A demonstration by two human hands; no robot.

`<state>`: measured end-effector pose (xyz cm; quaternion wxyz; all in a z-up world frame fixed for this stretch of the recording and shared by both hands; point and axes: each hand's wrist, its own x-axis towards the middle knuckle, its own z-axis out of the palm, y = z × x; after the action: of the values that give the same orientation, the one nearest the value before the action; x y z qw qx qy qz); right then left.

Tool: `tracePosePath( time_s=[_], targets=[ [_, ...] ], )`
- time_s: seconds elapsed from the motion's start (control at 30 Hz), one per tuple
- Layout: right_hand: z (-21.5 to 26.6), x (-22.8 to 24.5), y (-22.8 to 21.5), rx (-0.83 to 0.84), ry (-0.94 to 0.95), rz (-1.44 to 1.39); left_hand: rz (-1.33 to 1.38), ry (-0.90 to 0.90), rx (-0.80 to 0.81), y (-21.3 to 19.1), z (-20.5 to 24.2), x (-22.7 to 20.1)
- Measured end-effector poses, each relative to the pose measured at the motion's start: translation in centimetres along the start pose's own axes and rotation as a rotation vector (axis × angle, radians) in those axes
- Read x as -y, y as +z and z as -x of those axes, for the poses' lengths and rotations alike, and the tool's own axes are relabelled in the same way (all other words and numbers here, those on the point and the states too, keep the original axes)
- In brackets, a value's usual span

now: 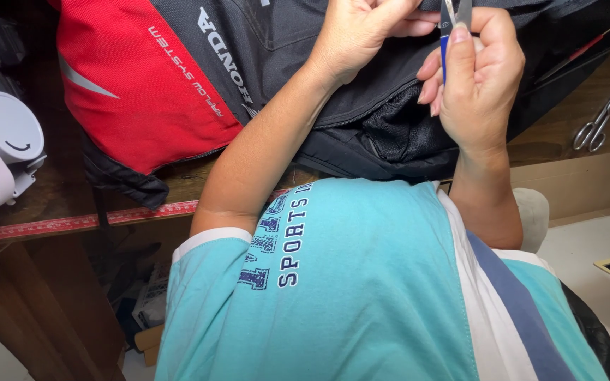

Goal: Trimming excess threads and fabric from a motorcycle jacket using small scissors at a sewing workstation.

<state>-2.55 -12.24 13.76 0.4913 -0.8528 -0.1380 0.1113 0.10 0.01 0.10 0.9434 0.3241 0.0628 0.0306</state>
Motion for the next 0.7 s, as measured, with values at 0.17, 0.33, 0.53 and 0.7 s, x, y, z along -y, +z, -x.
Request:
tracePosePath(
  time_s=[0.17,0.33,0.53,0.7],
  targets=[
    [-0.3,-0.3,0.3,0.009,0.029,-0.072,-0.045,-0.009,0.011,0.0,0.1,-0.5],
    [-0.8,-0.5,0.8,-0.043,0.047,-0.126,-0.026,0.019,0.091,0.3,0.0,-0.8],
    [-0.7,-1.8,1.1,-0.186,-0.067,-0.315,-0.113,0.001,0.057,0.7,0.1,-1.5],
    [0.3,-2.7,-3.2,-0.539,-0.302,-0.059,-0.053,0.021,0.020,0.4,-0.2,-0.9]
  ],
)
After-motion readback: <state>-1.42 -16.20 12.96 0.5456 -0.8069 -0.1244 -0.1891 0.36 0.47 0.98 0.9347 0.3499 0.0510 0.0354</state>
